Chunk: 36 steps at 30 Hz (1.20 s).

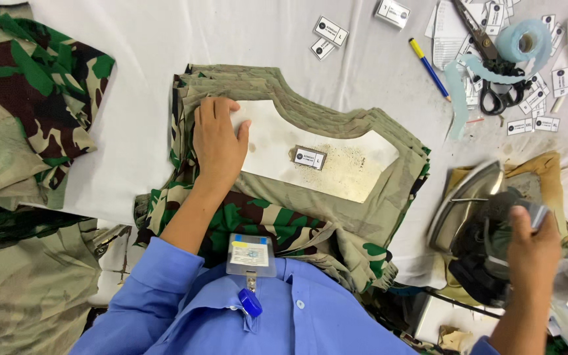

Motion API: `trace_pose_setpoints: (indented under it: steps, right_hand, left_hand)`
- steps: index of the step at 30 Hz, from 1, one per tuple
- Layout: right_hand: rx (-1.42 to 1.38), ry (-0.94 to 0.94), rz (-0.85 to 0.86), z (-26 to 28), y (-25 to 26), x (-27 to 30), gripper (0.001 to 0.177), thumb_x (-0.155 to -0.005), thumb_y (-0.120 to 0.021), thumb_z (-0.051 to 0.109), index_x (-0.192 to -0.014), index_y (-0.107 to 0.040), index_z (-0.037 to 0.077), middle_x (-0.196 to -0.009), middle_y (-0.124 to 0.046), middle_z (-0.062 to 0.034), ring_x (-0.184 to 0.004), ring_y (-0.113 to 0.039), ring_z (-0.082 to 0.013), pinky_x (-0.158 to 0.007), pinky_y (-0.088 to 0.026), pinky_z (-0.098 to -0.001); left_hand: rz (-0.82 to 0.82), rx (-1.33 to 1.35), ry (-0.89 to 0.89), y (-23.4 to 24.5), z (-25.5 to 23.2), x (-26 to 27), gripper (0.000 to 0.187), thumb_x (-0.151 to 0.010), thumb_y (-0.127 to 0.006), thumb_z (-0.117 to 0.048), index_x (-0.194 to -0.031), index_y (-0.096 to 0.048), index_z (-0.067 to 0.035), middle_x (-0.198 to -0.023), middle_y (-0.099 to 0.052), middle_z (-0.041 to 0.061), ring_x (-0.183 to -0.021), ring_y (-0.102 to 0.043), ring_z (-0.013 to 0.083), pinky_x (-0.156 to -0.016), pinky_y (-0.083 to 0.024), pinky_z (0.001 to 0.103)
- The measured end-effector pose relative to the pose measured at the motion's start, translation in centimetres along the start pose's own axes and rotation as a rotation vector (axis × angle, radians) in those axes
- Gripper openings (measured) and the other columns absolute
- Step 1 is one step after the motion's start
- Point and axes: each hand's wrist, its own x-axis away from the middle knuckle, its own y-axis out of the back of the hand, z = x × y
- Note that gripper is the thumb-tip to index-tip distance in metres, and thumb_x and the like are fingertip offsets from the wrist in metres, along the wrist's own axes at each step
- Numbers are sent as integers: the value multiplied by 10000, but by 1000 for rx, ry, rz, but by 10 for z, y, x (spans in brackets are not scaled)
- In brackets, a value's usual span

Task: The person irons the collar area of camouflage-patterned shirts using a white template and a steam iron. They repeatedly place the template on the collar, position a small label, press with the iron, and then remove the template to smooth the fabric before moving to the next shirt.

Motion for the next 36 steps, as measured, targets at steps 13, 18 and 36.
trace_pose_setpoints:
  steps: [13, 18, 36]
  right_hand:
    - [-92, 726, -258, 241, -78, 63, 362, -921, -692, 144, -1271, -638, 69, -1102, -592, -99, -958, -599, -282, -829, -478, -391]
    - [-286, 566, 150, 213, -59, 110, 304, -886, -691, 308, -1164, -691, 187, -1050, -618, -32, -1028, -629, -263, -900, -500, -394]
    - [-655, 368, 112, 209, -16, 64, 117, -931, -675, 21, -1046, -686, 33, -837, -626, -152, -791, -548, -195, -786, -481, -400]
  left_hand:
    - [265, 520, 69, 40, 10, -11, 178, -904, -691, -106, -1041, -578, -115, -881, -665, 117, -837, -672, 352, -746, -519, 412]
    - [149, 1072, 219, 38, 40, -14, 267, -928, -674, -78, -1127, -497, -85, -869, -584, -1, -644, -602, 59, -540, -514, 184]
    - [137, 288, -222, 102, 38, 70, 88, -910, -729, -207, -949, -691, -138, -839, -710, -12, -798, -697, 204, -784, -531, 314]
